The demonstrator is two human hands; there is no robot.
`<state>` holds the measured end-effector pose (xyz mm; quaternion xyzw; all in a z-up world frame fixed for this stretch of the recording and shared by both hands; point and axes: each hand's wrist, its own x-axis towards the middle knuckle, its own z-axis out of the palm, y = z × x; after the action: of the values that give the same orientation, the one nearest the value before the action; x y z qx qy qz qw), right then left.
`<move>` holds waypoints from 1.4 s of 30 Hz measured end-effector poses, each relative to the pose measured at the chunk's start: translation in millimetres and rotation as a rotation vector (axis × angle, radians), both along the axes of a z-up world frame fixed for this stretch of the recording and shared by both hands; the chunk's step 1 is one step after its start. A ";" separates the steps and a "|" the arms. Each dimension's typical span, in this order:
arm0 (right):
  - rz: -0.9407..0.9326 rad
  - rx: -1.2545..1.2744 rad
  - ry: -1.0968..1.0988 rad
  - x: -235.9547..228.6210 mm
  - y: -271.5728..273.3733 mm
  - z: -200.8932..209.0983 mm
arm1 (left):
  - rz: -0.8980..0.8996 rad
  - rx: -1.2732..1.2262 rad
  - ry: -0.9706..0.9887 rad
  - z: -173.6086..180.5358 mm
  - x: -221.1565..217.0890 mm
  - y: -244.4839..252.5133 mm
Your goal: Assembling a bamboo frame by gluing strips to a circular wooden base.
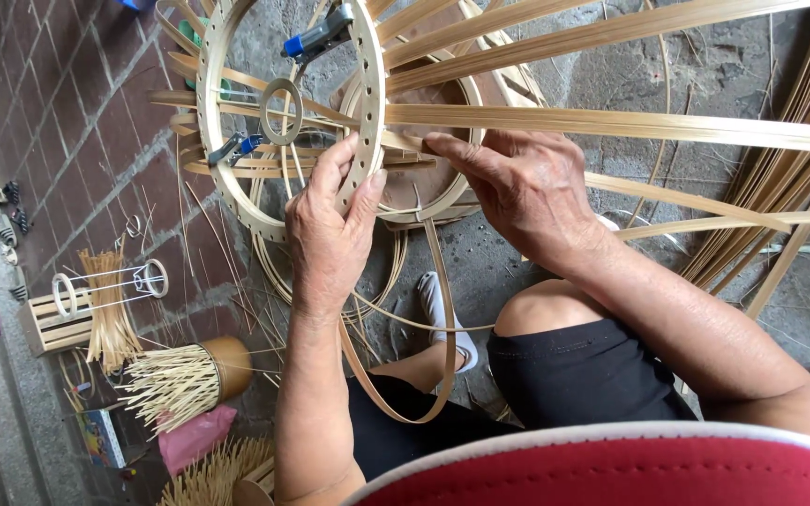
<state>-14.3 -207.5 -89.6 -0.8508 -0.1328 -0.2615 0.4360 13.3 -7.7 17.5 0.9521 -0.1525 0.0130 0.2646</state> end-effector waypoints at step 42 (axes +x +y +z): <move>-0.017 0.025 0.054 -130.4 -55.9 -53.1 | 0.063 -0.004 -0.099 -18.4 4.2 -8.1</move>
<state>-144.7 -263.5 -142.7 -0.8532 -0.1105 -0.2436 0.4477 17.6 -15.8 -0.9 0.9542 -0.1352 0.0685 0.2579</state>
